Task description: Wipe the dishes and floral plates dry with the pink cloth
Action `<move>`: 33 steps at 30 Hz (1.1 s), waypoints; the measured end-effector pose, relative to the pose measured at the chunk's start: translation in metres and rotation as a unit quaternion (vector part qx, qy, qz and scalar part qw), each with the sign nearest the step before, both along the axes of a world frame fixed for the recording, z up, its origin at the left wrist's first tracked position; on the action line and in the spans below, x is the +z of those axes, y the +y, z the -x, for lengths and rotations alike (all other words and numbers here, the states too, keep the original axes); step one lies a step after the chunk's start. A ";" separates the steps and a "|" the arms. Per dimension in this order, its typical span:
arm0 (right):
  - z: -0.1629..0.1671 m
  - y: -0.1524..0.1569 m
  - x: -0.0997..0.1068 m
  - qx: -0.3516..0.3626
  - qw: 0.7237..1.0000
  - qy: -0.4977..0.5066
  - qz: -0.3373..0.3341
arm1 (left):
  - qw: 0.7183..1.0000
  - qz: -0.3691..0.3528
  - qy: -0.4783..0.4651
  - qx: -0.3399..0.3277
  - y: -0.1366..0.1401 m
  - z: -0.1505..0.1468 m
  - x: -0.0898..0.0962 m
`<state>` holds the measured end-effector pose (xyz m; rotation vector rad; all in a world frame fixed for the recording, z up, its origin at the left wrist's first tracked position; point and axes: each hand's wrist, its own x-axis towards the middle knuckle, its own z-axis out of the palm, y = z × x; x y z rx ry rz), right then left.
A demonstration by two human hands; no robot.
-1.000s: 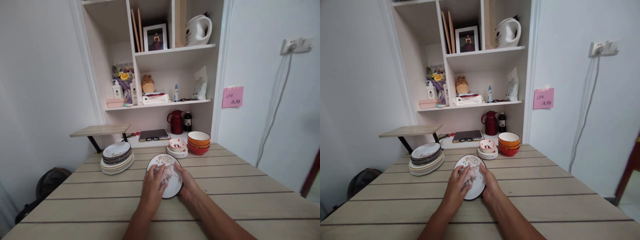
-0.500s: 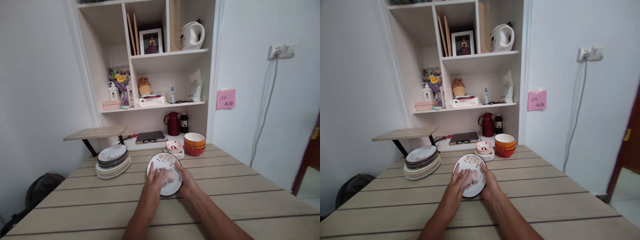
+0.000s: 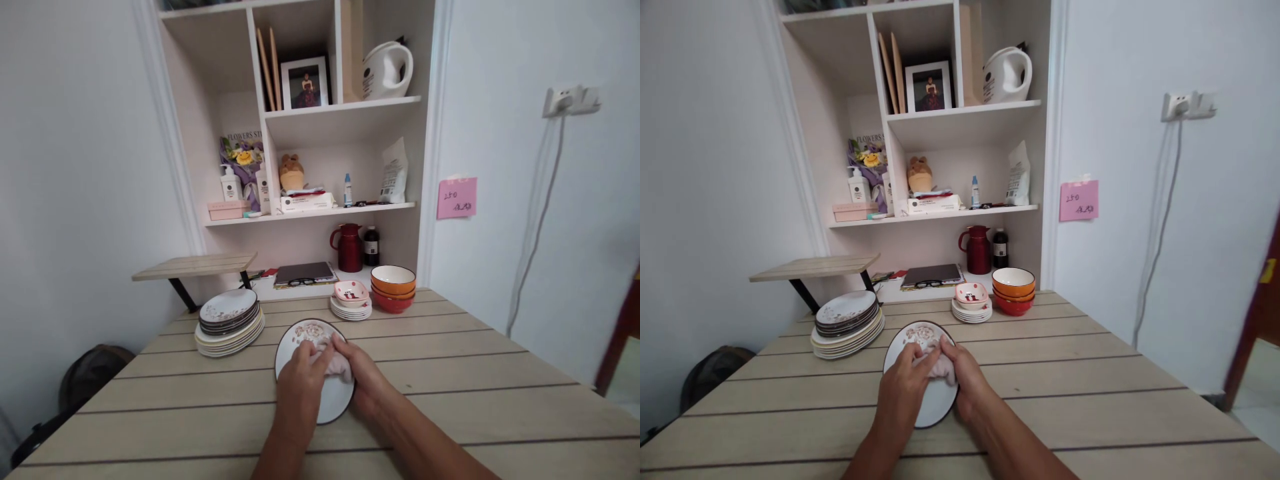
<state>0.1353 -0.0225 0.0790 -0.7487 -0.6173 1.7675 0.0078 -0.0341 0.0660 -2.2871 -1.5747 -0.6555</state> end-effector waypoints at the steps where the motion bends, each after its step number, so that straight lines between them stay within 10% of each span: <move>1: 0.002 -0.001 -0.001 0.000 1.000 -0.005 -0.001 | 1.000 -0.012 -0.008 0.026 0.000 0.001 0.000; 9: 0.005 0.000 -0.003 -0.017 0.999 0.001 0.039 | 0.981 -0.003 -0.068 0.184 0.005 0.020 0.007; 19: -0.027 0.019 -0.001 -0.098 0.991 0.067 0.067 | 0.995 0.065 -0.057 0.039 0.003 -0.007 -0.005; 25: -0.020 0.016 0.000 -0.018 0.994 0.088 0.061 | 0.992 0.090 -0.049 -0.075 0.003 -0.010 -0.006; 33: -0.005 0.002 0.004 -0.011 0.999 0.019 0.045 | 0.999 0.012 -0.051 -0.010 0.003 0.000 0.001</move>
